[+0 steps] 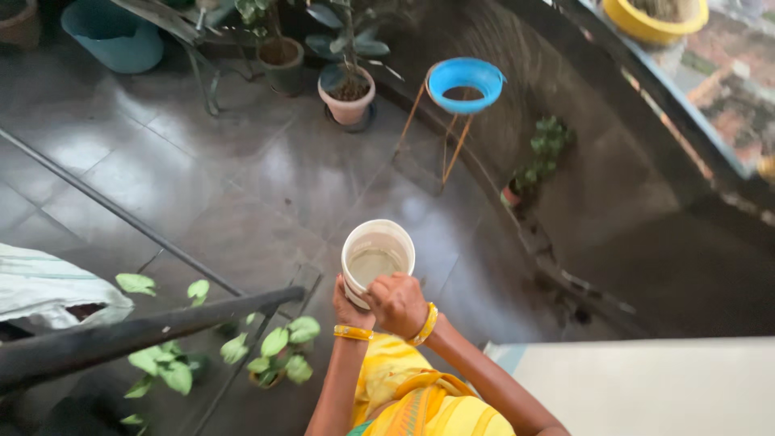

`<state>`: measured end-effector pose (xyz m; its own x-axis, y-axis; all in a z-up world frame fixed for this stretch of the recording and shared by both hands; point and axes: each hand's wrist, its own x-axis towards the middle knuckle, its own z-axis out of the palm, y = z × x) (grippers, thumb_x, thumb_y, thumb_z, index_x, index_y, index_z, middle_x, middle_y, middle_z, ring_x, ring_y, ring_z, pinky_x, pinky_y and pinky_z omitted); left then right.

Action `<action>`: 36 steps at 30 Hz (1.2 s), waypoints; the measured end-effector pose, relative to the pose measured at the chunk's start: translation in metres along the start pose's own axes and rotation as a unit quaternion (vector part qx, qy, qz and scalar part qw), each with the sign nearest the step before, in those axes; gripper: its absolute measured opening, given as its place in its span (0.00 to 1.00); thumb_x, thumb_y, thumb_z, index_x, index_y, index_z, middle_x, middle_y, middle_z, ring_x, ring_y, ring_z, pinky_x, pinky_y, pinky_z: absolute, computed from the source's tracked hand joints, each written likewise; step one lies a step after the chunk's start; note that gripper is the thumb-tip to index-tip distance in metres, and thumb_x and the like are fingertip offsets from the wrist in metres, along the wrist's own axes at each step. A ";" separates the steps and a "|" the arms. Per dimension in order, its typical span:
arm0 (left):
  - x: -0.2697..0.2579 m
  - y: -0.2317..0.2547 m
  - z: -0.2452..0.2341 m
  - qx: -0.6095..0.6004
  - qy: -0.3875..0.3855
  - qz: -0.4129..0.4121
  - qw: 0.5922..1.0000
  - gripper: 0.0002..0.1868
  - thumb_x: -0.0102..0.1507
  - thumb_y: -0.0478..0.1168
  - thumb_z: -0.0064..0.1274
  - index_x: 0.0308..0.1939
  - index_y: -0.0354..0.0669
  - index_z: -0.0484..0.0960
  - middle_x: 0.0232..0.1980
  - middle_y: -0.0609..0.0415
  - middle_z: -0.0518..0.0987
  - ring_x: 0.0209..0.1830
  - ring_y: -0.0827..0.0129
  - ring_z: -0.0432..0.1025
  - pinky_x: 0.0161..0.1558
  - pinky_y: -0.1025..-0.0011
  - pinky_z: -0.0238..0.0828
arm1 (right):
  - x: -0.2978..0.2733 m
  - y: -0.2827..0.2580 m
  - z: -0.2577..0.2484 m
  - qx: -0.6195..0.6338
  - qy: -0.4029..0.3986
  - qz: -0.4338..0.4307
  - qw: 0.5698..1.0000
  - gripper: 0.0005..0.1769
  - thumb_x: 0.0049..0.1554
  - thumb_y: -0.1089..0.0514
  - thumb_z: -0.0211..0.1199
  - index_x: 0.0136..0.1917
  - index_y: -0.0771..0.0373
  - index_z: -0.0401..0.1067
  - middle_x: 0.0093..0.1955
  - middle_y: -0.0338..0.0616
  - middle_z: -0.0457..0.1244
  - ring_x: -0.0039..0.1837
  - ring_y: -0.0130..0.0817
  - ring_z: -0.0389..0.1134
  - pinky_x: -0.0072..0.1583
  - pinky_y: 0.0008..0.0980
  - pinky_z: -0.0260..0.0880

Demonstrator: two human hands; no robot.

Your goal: The person carries a small white container filled with water from an indoor area to a balcony, then pours water into several potted plants. The person also uses a small wooden stick to loosen the soil in one of the pots.

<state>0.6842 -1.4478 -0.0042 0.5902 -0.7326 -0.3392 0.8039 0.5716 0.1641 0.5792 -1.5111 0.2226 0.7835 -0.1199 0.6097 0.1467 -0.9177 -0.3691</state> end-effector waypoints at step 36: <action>0.421 0.134 0.160 -0.051 -0.014 0.101 0.993 0.25 0.70 0.57 0.41 0.60 0.43 0.78 0.59 0.50 0.81 0.59 0.59 0.74 0.62 0.60 0.70 | 0.353 0.344 0.104 0.061 -0.051 -0.078 0.994 0.12 0.50 0.62 0.70 0.34 0.60 0.65 0.32 0.44 0.61 0.32 0.46 0.62 0.37 0.41 0.61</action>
<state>1.0526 -1.7387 0.0231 0.7417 -0.6083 -0.2827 0.6581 0.7415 0.1310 0.9691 -1.8296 0.2375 0.8012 0.0649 0.5949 0.3387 -0.8687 -0.3613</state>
